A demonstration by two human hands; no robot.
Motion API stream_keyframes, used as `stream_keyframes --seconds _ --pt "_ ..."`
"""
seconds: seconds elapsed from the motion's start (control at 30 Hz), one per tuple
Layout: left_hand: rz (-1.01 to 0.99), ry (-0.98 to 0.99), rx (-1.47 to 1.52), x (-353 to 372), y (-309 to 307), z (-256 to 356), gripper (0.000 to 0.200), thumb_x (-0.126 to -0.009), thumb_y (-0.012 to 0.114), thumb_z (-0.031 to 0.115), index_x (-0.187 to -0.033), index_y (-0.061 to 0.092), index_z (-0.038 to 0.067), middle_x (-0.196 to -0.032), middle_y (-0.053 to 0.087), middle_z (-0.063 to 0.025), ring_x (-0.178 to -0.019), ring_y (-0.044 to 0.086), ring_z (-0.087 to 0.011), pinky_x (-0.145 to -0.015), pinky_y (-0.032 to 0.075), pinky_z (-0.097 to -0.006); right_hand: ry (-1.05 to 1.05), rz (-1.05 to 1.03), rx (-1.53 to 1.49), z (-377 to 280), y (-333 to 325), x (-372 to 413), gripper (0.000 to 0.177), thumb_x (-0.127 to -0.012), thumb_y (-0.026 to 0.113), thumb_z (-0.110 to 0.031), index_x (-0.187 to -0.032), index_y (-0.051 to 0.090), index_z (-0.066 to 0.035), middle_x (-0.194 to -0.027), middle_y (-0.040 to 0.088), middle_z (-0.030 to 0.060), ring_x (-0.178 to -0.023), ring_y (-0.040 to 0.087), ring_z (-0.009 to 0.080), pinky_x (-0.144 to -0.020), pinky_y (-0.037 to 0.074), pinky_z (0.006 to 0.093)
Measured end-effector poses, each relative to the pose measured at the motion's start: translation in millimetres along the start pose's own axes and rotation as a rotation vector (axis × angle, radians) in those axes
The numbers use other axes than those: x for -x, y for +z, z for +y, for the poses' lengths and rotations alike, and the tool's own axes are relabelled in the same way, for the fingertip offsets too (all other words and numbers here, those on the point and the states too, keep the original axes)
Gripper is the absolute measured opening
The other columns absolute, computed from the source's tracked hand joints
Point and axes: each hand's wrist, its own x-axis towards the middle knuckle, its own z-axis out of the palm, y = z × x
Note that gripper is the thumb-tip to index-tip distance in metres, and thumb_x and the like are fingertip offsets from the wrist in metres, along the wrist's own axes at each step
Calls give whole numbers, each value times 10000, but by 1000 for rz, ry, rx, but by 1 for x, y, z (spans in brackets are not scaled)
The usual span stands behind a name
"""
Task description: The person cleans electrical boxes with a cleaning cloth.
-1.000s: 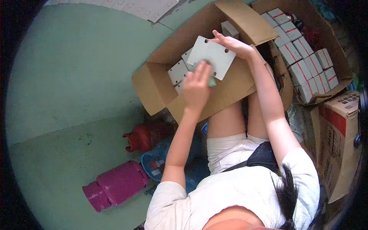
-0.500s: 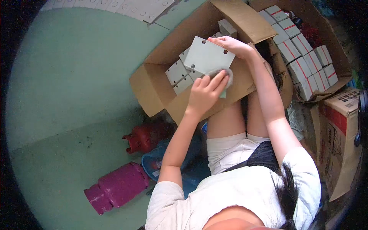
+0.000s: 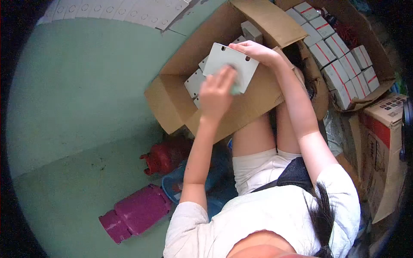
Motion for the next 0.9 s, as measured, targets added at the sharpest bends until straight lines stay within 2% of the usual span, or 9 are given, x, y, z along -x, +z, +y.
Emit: stream_keyframes --seconds 0.1,0.17,0.23,0.37,0.43,0.5,0.73,0.8,0.9 --pt "136 -294 5 -9 5 -21 565 -658 666 6 -1210 648 121 -1290 610 -32 -932 612 -268 -848 520 -381 97 -3 -3 -4 1 -1 529 -969 530 -507 -1066 705 -18 -890 691 20 -778 593 90 -726 503 295" --pt "122 -259 1 -8 8 -6 545 -665 674 8 -1201 644 102 -1280 609 -42 -921 612 -277 -859 517 -391 29 -25 27 0 -4 -3 517 -977 520 -499 -1046 702 -19 -893 688 15 -778 589 85 -723 497 290" --pt "26 113 102 -2 14 10 543 -658 708 26 -1192 643 100 -1289 600 -44 -933 606 -278 -845 521 -386 11 -13 35 1 -3 -3 506 -983 514 -486 -1045 700 -20 -889 684 7 -771 583 82 -721 493 286" --pt "9 288 124 -6 8 7 560 -639 728 14 -1185 644 100 -1298 591 -44 -944 604 -282 -840 524 -386 53 -56 -72 -6 -1 4 488 -997 506 -462 -1061 689 -14 -868 670 -8 -772 564 75 -719 480 274" --pt "107 -102 86 -18 5 -8 581 -620 727 -9 -1183 647 110 -1298 591 -46 -946 605 -279 -835 526 -383 74 -37 -32 -11 0 7 489 -997 507 -463 -1074 687 -15 -880 669 -7 -782 561 73 -727 481 273" --pt "156 -225 86 -22 5 -7 582 -622 717 -21 -1185 646 111 -1299 591 -43 -950 604 -278 -836 526 -379 92 -19 10 -9 -2 6 490 -997 509 -465 -1087 684 -15 -891 668 -6 -793 557 72 -734 483 271" --pt "42 283 59 -21 10 15 561 -632 708 25 -1177 649 143 -1307 588 -6 -968 610 -255 -837 525 -398 21 -29 1 -13 2 11 504 -1004 488 -476 -1107 674 -18 -954 672 -2 -833 561 66 -787 476 256" --pt "73 -144 45 -32 5 2 537 -644 703 41 -1166 655 156 -1299 591 13 -958 613 -254 -830 527 -388 -26 -86 11 -8 0 7 502 -1002 492 -479 -1099 678 -23 -934 673 -17 -836 564 63 -782 485 260" --pt "148 -182 -29 -39 9 -2 501 -659 696 59 -1149 661 159 -1280 598 14 -945 619 -246 -810 530 -377 7 -89 40 -7 -2 5 491 -996 506 -480 -1072 687 -30 -908 674 -17 -813 570 57 -760 495 260"
